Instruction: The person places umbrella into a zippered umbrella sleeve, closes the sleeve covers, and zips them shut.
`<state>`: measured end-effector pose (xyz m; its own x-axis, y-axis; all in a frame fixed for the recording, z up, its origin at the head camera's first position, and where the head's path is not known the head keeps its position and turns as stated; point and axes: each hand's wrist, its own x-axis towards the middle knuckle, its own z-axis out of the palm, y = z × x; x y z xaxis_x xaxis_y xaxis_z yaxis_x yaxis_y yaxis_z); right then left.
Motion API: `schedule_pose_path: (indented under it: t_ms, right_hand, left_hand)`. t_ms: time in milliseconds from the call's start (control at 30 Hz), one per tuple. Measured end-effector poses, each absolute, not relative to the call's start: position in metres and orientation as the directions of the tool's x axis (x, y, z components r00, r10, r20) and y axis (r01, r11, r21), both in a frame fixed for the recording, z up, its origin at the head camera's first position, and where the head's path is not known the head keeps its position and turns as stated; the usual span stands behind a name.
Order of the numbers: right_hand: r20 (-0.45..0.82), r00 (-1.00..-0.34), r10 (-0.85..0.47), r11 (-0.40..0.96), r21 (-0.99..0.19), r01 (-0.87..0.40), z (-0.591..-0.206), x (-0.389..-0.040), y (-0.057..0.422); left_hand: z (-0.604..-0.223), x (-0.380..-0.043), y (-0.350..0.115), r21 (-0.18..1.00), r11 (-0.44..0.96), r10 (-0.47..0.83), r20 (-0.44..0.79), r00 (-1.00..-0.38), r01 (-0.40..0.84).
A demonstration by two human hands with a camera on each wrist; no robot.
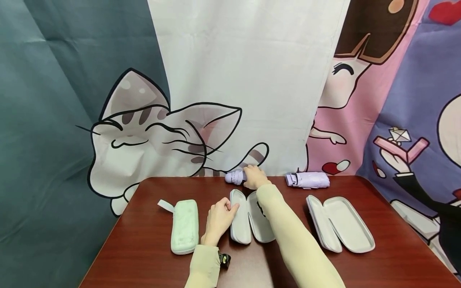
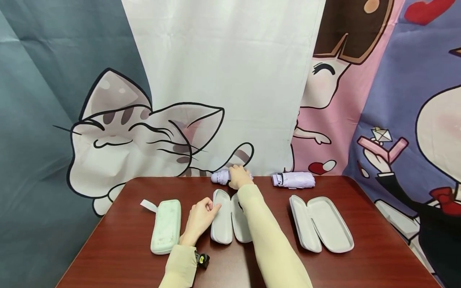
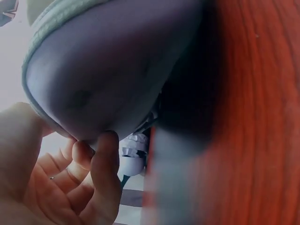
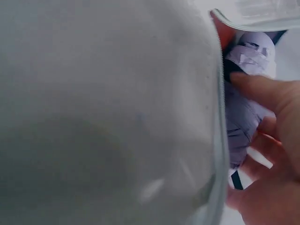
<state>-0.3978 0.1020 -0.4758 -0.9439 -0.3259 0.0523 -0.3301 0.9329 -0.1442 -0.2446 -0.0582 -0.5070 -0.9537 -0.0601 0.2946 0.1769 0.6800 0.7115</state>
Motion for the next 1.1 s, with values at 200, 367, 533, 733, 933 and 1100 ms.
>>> schedule_pose_path:
  t_ms: [200, 367, 533, 733, 933, 1100]
  right_hand:
    - [0.013, -0.954, -0.301, 0.94, -0.166, -0.298, -0.473, -0.395, 0.1]
    - [-0.042, -0.96, -0.276, 0.944, -0.201, -0.263, -0.477, -0.393, 0.103]
    - [-0.064, -0.957, -0.282, 0.947, -0.178, -0.267, -0.478, -0.395, 0.104]
    - [-0.032, -0.948, -0.316, 0.934, -0.188, -0.304, -0.475, -0.397, 0.109]
    - [0.017, -0.934, -0.357, 0.916, -0.188, -0.354, -0.466, -0.392, 0.116]
    - [0.065, -0.935, -0.349, 0.904, -0.238, -0.354, -0.447, -0.38, 0.118]
  left_hand:
    - [-0.511, -0.244, -0.058, 0.744, 0.649, -0.079, 0.276, -0.958, 0.161]
    - [-0.513, -0.243, -0.058, 0.757, 0.632, -0.075, 0.275, -0.959, 0.167]
    - [-0.513, -0.243, -0.059, 0.754, 0.633, -0.081, 0.291, -0.953, 0.177]
    - [-0.513, -0.245, -0.059, 0.759, 0.631, -0.088, 0.278, -0.957, 0.162]
    - [-0.513, -0.243, -0.059, 0.768, 0.623, -0.089, 0.259, -0.962, 0.15]
    - [-0.51, -0.244, -0.061, 0.773, 0.615, -0.084, 0.265, -0.961, 0.16]
